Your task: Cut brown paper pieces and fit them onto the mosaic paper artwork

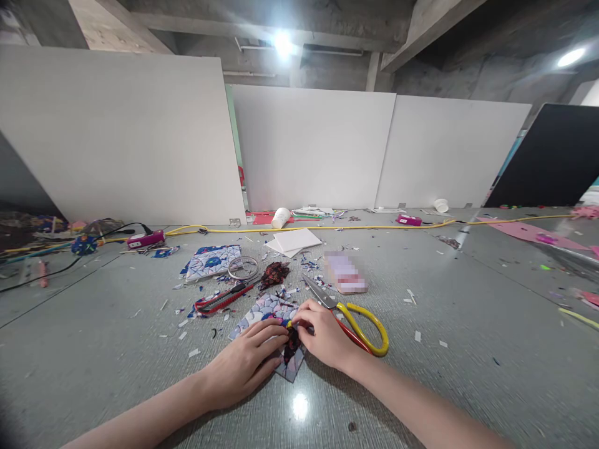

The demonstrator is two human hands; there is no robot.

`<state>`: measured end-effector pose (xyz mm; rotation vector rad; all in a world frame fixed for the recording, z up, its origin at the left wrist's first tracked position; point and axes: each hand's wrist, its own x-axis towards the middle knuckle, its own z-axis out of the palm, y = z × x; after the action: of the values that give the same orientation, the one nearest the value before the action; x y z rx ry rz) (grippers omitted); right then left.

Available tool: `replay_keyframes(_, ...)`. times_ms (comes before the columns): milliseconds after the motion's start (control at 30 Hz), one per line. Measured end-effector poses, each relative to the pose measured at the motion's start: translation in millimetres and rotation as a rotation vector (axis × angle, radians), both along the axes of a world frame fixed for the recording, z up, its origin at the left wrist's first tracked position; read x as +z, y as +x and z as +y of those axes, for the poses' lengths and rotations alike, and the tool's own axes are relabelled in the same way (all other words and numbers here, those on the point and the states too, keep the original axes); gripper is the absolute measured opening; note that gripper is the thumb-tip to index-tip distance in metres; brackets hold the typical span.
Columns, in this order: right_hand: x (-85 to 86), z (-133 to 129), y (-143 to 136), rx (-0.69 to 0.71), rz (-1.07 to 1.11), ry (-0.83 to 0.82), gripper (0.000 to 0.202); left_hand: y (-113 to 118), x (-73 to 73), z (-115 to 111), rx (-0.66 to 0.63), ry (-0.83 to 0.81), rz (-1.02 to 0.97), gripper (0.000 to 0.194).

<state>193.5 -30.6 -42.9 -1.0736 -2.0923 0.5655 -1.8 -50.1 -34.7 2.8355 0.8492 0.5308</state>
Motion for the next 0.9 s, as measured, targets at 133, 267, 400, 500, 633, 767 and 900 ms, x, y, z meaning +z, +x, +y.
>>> replay_keyframes(133, 2.6, -3, 0, 0.068, -0.027, -0.037, 0.020, 1, 1.4, -1, 0.031, -0.037, -0.035, 0.028)
replay_keyframes(267, 5.2, -4, 0, 0.082, -0.030, -0.069, 0.009, 0, -2.0, -2, 0.082, -0.059, -0.105, 0.033)
replay_keyframes(400, 1.3, 2, 1, 0.021, 0.048, -0.080, 0.008, -2, -5.7, -2, 0.116, -0.080, -0.133, 0.038)
replay_keyframes(500, -6.0, 8, 3, -0.125, 0.107, -0.055, 0.009, -3, -6.7, -1, 0.120, -0.090, -0.109, 0.038)
replay_keyframes(633, -11.2, 11, 4, -0.181, 0.069, 0.004, 0.019, -3, -7.3, -1, 0.118, -0.089, -0.092, 0.036)
replay_keyframes(767, -4.9, 5, 3, -0.178, 0.077, 0.136, 0.017, -2, -5.7, 0, 0.100, -0.080, -0.097, 0.030)
replay_keyframes(900, -0.3, 0, 1, 0.124, -0.028, 0.033, 0.016, -1, -3.0, -1, 0.087, -0.081, -0.085, 0.022)
